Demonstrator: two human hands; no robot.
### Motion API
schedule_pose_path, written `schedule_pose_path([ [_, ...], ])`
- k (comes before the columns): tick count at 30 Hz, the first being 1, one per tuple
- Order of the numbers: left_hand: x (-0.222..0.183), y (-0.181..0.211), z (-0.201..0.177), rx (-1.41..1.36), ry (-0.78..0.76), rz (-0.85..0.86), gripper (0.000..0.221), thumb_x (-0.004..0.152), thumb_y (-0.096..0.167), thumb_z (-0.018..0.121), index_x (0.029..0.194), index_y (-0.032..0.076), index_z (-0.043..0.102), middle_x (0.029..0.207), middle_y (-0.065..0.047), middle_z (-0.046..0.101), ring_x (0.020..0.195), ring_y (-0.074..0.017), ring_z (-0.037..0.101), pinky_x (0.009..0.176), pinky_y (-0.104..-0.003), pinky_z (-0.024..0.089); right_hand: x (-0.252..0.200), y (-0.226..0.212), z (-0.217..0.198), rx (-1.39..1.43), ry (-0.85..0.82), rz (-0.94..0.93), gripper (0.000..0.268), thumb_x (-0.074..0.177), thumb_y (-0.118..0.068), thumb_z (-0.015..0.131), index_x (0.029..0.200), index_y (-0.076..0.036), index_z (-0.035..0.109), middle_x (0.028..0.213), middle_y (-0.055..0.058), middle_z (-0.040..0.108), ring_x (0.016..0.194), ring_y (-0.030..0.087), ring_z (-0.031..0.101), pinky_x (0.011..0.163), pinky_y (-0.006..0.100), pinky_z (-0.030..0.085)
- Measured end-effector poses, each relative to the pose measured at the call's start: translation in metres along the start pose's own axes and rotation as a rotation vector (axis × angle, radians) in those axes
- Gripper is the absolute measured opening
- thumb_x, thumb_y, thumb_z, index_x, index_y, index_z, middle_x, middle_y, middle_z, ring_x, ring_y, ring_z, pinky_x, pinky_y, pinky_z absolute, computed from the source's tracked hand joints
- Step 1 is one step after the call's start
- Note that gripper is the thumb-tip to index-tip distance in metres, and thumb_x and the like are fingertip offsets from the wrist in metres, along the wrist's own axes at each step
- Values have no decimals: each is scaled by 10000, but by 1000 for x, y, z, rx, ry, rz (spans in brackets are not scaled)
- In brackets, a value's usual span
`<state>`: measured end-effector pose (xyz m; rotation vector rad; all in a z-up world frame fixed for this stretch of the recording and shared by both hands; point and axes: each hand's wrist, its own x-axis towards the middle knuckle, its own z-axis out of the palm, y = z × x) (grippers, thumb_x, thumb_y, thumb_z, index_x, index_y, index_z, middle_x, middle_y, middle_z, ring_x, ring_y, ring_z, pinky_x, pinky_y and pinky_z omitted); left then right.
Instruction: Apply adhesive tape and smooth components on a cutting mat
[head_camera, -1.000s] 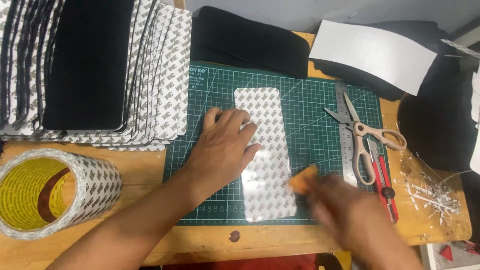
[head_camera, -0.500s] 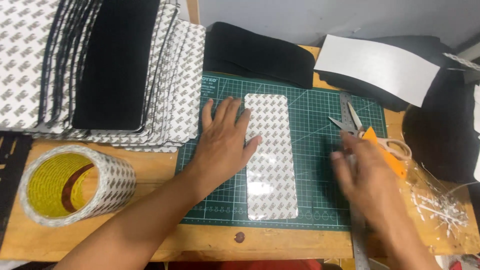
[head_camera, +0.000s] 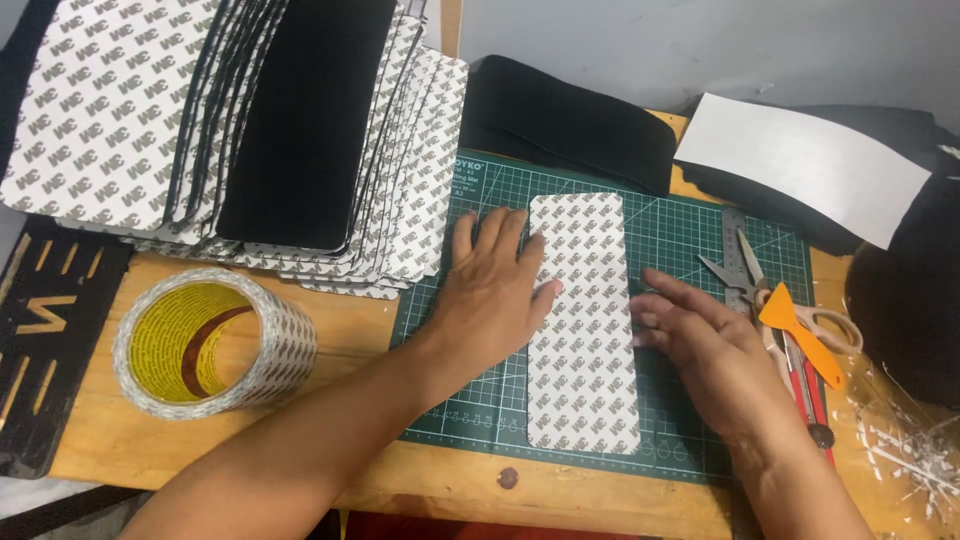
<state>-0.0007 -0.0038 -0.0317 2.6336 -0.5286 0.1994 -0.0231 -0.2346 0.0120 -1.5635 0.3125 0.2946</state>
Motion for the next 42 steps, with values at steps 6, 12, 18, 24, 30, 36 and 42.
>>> schedule_pose_path([
  [6, -3, 1, 15, -60, 71, 52, 443, 1000, 317, 570, 1265, -31, 644, 1267, -234, 547, 1335, -386, 437, 1075, -574, 264, -8, -10, 19, 82, -17, 10, 573, 922, -48, 581, 1475, 87, 523, 1070, 162, 631, 940, 218, 628, 823, 384, 529],
  [12, -5, 2, 15, -124, 227, 133, 334, 970, 281, 611, 1164, 16, 670, 1111, -160, 581, 1190, -352, 536, 963, -509, 370, -3, -7, 25, 15, 10, -2, 479, 885, -19, 648, 1358, 61, 636, 990, 124, 616, 897, 226, 648, 778, 364, 552],
  [18, -5, 5, 10, -241, 181, 66, 314, 990, 264, 570, 1161, 17, 662, 1082, -143, 594, 1091, -332, 594, 857, -480, 450, 2, -9, 26, -74, 52, -29, 392, 901, -38, 664, 1286, 35, 669, 993, 125, 617, 894, 229, 635, 748, 361, 537],
  [24, 4, -5, 11, -252, 353, -78, 154, 1048, 129, 428, 1029, 56, 562, 947, -91, 569, 860, -244, 548, 770, -392, 474, 11, -45, 19, 10, 132, -12, 247, 909, -15, 622, 1145, -88, 638, 1086, 82, 703, 917, 195, 645, 845, 302, 501],
  [30, 2, -5, 6, -247, -68, -124, 745, 639, 253, 952, 1247, 30, 583, 1199, -143, 650, 1166, -303, 593, 1115, -467, 390, 2, -104, 58, 100, 108, -60, 285, 875, -27, 611, 1152, -90, 609, 1189, 69, 716, 1061, 168, 673, 993, 289, 524],
  [36, 5, -2, 25, -156, 104, -55, 387, 808, 274, 773, 1074, 57, 595, 1096, -134, 618, 1004, -307, 584, 957, -462, 412, 37, -98, 92, 268, -81, -70, 282, 861, 21, 705, 1132, -54, 675, 904, -13, 671, 566, 6, 487, 624, 118, 450],
  [42, 11, -6, 61, -46, 299, 23, 266, 1010, 305, 559, 866, 88, 610, 972, -122, 579, 810, -311, 572, 767, -457, 437, 59, -98, 146, 248, -209, -75, 261, 863, -7, 733, 1118, -39, 685, 908, 25, 738, 642, 57, 628, 530, 168, 522],
])
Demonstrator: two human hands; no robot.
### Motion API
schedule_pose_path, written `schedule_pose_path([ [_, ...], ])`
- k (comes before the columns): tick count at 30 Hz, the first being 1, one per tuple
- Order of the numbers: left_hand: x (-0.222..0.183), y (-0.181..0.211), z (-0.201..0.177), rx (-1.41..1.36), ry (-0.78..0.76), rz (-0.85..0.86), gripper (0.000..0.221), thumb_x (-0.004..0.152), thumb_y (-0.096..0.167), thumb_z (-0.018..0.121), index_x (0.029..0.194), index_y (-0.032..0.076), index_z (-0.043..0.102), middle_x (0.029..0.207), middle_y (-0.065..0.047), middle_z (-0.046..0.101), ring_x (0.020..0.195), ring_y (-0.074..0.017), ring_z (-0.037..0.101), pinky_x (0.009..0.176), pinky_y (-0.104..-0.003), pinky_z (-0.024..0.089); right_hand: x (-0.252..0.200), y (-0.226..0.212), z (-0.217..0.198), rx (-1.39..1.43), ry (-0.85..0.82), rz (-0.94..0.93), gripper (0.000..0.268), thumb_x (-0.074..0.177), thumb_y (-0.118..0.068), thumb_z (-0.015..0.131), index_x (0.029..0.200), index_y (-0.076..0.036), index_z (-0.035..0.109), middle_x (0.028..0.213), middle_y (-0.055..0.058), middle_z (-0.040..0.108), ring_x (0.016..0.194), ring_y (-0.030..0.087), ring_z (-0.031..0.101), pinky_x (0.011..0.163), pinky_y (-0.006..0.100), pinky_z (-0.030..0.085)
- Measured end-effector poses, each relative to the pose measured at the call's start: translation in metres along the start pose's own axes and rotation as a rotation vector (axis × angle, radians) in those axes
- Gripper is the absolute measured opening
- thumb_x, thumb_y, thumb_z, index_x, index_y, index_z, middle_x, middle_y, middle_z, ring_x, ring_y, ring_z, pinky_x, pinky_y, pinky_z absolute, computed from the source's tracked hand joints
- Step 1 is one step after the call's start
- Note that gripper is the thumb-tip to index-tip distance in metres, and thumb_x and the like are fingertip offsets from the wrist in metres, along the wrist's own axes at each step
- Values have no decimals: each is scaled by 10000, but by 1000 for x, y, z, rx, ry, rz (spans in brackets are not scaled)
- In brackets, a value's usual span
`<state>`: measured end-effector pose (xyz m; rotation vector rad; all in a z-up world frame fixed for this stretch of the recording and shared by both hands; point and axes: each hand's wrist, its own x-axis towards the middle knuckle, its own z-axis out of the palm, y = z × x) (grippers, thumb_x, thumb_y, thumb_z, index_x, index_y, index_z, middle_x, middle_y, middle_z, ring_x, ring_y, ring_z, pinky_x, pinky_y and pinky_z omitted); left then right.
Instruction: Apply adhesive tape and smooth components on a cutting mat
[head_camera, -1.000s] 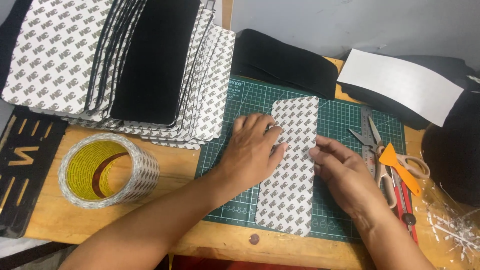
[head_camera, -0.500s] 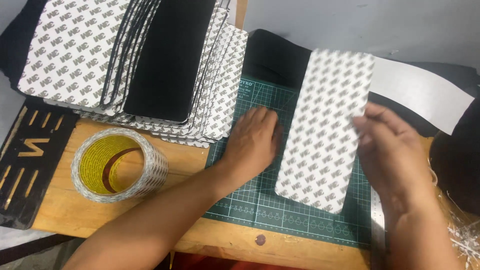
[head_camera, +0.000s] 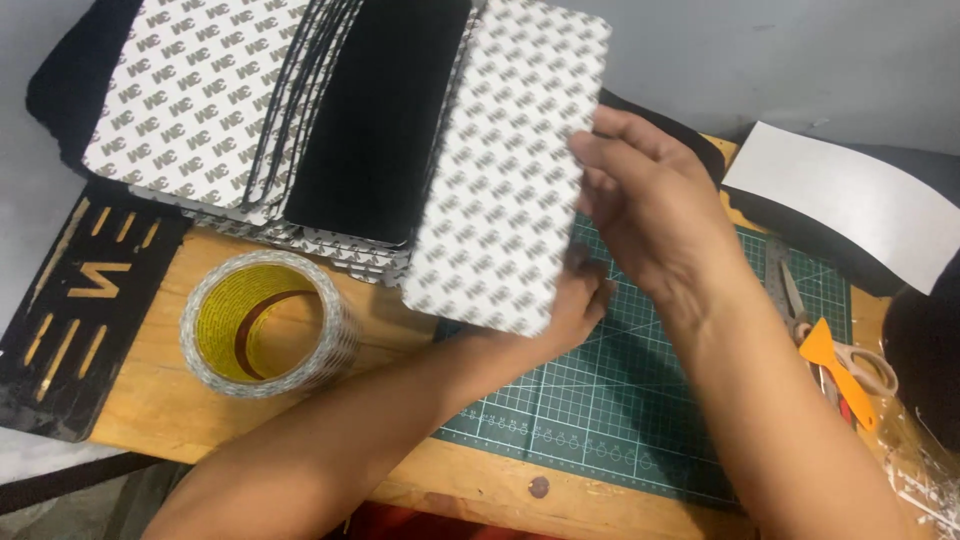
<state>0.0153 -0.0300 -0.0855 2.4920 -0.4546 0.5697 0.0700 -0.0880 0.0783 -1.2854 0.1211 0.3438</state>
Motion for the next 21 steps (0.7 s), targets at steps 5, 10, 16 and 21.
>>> schedule_pose_path([
  [5, 2, -3, -8, -49, 174, 110, 193, 914, 247, 632, 931, 69, 706, 909, -140, 677, 886, -370, 620, 841, -490, 467, 24, 6, 41, 30, -43, -1, 316, 849, -4, 752, 1145, -21, 643, 946, 60, 718, 664, 83, 626, 550, 213, 549],
  [10, 9, 0, -24, 111, 44, 182, 151, 774, 140, 668, 901, 83, 726, 829, -128, 672, 815, -389, 604, 700, -518, 438, 41, 9, 74, -14, -61, 1, 445, 826, -44, 763, 1237, -5, 598, 988, 58, 670, 663, 87, 590, 596, 243, 600],
  [16, 15, -2, -20, -117, -253, -41, 78, 732, 62, 652, 703, 128, 682, 767, -103, 729, 831, -357, 630, 806, -469, 460, 57, 23, 88, -96, -162, -49, 306, 852, -33, 770, 1102, -44, 594, 921, 79, 617, 701, 145, 614, 639, 274, 656],
  [21, 13, -1, -24, -221, -96, 2, 279, 781, 51, 627, 540, 137, 515, 506, -61, 551, 565, -289, 542, 618, -433, 429, 65, 30, 86, -136, -167, -113, 239, 884, -17, 772, 1045, -47, 598, 916, 80, 597, 775, 157, 666, 609, 263, 678],
])
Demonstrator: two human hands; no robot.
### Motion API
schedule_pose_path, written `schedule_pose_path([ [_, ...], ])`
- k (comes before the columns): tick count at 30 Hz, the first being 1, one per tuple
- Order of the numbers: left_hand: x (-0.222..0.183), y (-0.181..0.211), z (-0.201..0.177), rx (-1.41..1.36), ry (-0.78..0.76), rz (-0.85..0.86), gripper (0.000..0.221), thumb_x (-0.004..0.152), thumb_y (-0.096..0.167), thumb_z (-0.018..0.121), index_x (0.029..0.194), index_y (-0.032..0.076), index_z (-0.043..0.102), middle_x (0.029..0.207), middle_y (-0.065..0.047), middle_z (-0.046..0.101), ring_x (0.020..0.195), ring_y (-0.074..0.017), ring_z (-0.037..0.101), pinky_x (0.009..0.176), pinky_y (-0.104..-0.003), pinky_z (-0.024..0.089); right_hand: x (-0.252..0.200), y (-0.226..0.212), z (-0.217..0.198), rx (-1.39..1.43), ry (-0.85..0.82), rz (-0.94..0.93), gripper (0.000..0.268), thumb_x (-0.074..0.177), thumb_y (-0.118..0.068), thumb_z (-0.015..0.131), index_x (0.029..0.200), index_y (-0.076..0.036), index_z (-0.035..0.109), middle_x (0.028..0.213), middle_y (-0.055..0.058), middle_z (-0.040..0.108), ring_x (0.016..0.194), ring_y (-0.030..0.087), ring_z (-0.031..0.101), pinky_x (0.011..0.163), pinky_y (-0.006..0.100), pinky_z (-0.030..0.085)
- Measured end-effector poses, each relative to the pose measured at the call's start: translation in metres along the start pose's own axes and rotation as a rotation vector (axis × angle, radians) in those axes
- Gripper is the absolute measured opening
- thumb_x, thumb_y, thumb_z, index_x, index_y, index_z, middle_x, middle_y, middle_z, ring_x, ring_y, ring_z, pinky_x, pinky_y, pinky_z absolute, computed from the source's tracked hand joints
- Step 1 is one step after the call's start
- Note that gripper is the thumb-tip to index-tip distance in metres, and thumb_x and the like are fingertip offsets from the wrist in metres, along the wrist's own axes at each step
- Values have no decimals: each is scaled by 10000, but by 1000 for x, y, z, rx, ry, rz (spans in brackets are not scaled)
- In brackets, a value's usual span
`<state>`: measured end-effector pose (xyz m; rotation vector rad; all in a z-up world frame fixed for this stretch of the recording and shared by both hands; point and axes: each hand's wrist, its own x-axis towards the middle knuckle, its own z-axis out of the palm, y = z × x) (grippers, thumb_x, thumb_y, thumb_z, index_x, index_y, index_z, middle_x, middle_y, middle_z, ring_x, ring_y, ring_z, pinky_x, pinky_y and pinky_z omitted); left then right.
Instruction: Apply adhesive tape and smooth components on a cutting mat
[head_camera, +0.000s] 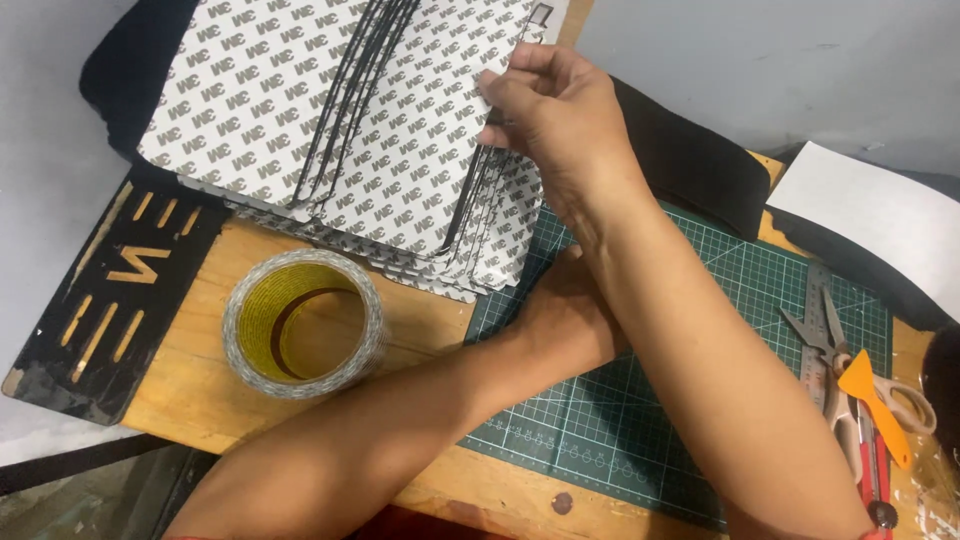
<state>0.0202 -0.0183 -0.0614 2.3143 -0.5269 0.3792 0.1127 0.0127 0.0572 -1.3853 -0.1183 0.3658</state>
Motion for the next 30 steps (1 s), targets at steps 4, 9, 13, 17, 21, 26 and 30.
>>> schedule_pose_path([
  [4, -2, -7, 13, 118, 13, 39, 93, 793, 64, 636, 722, 105, 681, 754, -125, 706, 816, -383, 629, 784, -493, 477, 1, 0, 3, -112, 19, -24, 280, 890, -41, 764, 1106, -43, 585, 924, 68, 605, 784, 146, 664, 582, 244, 670],
  [9, 0, -8, 17, 79, -130, -79, 102, 831, 114, 555, 827, 127, 656, 836, -127, 704, 874, -375, 604, 832, -475, 466, 1, 5, 4, -370, 54, -147, 348, 915, -117, 748, 1180, -70, 527, 780, 6, 645, 706, 105, 682, 406, 244, 561],
  [13, 1, -1, 3, -6, -133, -124, 140, 850, 162, 579, 950, 78, 629, 924, -141, 697, 947, -389, 571, 886, -481, 452, 2, 12, 0, -517, 33, -313, 322, 930, -81, 725, 1162, -80, 502, 712, -1, 698, 713, 114, 767, 824, 274, 673],
  [17, 0, -4, 5, 24, -113, -101, 169, 859, 166, 589, 997, 82, 636, 954, -134, 700, 963, -380, 579, 871, -477, 457, 3, 15, 0, -652, 75, -317, 336, 939, -176, 754, 1169, -122, 515, 734, -48, 656, 662, 80, 658, 662, 275, 562],
  [21, -1, -7, 9, 62, -87, -69, 210, 871, 172, 602, 1058, 87, 644, 992, -125, 705, 984, -368, 590, 851, -473, 462, -4, 16, 1, -746, 66, -432, 268, 974, -180, 730, 1135, -127, 522, 740, -53, 644, 651, 77, 616, 633, 284, 526],
  [26, -3, -12, 15, 104, -62, -39, 254, 882, 177, 615, 1118, 93, 652, 1031, -116, 709, 1005, -357, 601, 831, -468, 468, -14, 16, 4, -825, 78, -500, 214, 1002, -253, 654, 1094, -124, 511, 730, -34, 618, 653, 135, 604, 629, 343, 478],
  [30, -6, -17, 20, 147, -39, -10, 299, 893, 183, 627, 1178, 98, 661, 1070, -107, 713, 1026, -345, 612, 811, -463, 474, -40, 6, -6, -822, 20, -572, 186, 1053, -248, 610, 1113, -99, 518, 752, -18, 558, 634, 107, 524, 589, 306, 433],
])
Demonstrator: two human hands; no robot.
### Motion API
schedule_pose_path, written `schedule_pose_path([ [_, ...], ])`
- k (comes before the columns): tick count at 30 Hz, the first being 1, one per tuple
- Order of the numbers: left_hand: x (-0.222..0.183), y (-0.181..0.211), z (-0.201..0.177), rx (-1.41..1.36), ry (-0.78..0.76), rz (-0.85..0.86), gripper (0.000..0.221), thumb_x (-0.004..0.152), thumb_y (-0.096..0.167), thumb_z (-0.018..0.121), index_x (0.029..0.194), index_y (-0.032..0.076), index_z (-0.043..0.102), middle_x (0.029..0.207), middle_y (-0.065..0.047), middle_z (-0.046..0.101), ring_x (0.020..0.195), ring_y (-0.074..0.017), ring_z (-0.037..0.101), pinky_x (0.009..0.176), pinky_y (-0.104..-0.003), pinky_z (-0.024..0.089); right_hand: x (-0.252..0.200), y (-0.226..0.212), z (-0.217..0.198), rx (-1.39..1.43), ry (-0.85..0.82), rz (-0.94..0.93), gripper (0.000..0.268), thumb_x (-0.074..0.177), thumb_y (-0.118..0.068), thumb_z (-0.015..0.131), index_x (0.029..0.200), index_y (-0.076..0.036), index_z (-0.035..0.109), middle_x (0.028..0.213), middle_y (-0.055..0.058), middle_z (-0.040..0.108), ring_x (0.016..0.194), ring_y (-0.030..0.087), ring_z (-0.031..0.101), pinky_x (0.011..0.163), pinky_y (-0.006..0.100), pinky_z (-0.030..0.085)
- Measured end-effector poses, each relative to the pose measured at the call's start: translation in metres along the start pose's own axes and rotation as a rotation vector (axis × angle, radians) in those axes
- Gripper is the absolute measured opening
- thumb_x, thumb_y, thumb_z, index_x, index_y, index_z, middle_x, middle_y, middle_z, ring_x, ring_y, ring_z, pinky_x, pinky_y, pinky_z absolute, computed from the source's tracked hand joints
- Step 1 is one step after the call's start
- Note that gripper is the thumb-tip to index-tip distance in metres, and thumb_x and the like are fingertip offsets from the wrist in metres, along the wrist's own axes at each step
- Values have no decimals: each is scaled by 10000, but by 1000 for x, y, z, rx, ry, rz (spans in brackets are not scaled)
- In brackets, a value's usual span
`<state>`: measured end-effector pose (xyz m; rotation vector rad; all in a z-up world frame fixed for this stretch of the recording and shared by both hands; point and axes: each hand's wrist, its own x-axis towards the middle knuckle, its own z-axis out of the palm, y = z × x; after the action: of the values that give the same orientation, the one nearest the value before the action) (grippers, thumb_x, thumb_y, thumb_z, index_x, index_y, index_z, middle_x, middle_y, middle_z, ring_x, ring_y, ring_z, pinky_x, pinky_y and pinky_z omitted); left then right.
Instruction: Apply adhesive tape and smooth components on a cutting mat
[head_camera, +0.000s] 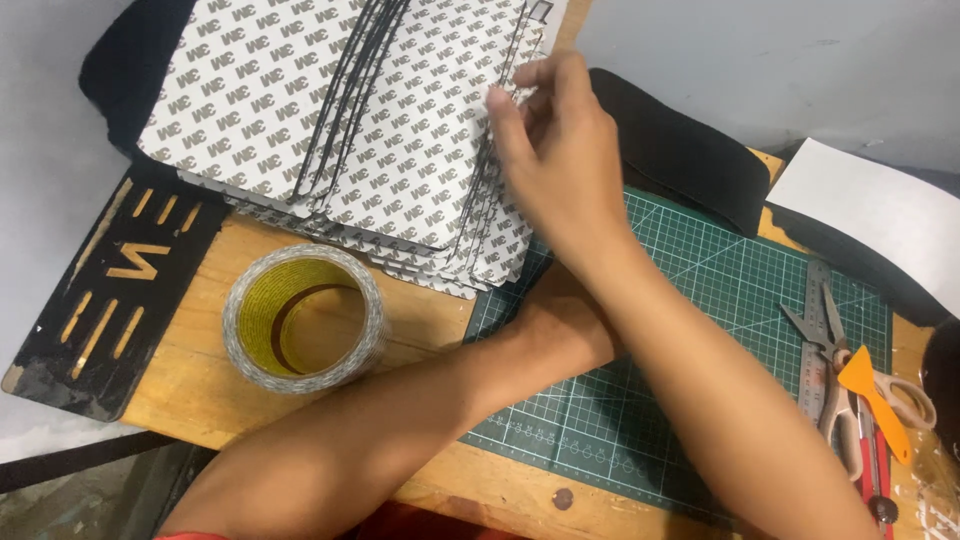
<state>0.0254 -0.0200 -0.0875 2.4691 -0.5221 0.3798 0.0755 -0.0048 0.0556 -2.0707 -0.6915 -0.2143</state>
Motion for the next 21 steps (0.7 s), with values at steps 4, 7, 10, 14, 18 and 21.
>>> schedule_pose_path([
  [4, -1, 8, -6, 15, 5, 34, 330, 901, 186, 636, 1218, 101, 666, 1096, -101, 716, 1040, -337, 619, 798, -460, 477, -39, 2, -43, -48, -47, -74, 133, 1068, -203, 594, 1045, -73, 581, 903, 37, 675, 783, 141, 642, 701, 297, 512],
  [7, -2, 15, -29, -28, 172, 141, 208, 910, 152, 631, 1033, -4, 691, 991, -168, 720, 829, -431, 629, 649, -547, 466, -72, 23, -83, -176, -73, -169, 124, 1054, -65, 617, 938, -23, 612, 949, 94, 654, 881, 216, 631, 790, 332, 490],
  [10, -6, 18, -36, 39, 23, 91, 244, 967, 258, 635, 885, 52, 737, 929, -119, 675, 956, -338, 591, 877, -506, 426, -114, 54, -124, -358, -101, 21, 147, 1064, -163, 640, 985, -44, 672, 909, 84, 628, 746, 208, 558, 655, 342, 409],
  [14, -3, 16, -38, 61, -39, 89, 257, 1041, 290, 554, 996, 77, 691, 950, -98, 664, 921, -294, 603, 839, -467, 466, -183, 74, -167, -666, -142, 97, 242, 999, -271, 662, 1125, -68, 703, 1102, 109, 639, 989, 317, 652, 834, 445, 509],
  [18, -3, 16, -35, 97, -103, 56, 245, 1038, 303, 564, 1066, 89, 681, 974, -90, 663, 933, -288, 602, 848, -462, 486, -259, 95, -190, -861, -63, 2, 422, 898, -274, 745, 1276, -97, 687, 1324, 180, 601, 1177, 376, 642, 1030, 505, 510],
  [21, -1, 20, -38, 128, -142, 47, 255, 1031, 313, 588, 1104, 86, 678, 1013, -99, 680, 951, -287, 616, 852, -457, 494, -292, 101, -199, -849, 10, 102, 442, 889, -267, 742, 1281, -73, 677, 1405, 225, 567, 1325, 405, 560, 1149, 521, 466],
])
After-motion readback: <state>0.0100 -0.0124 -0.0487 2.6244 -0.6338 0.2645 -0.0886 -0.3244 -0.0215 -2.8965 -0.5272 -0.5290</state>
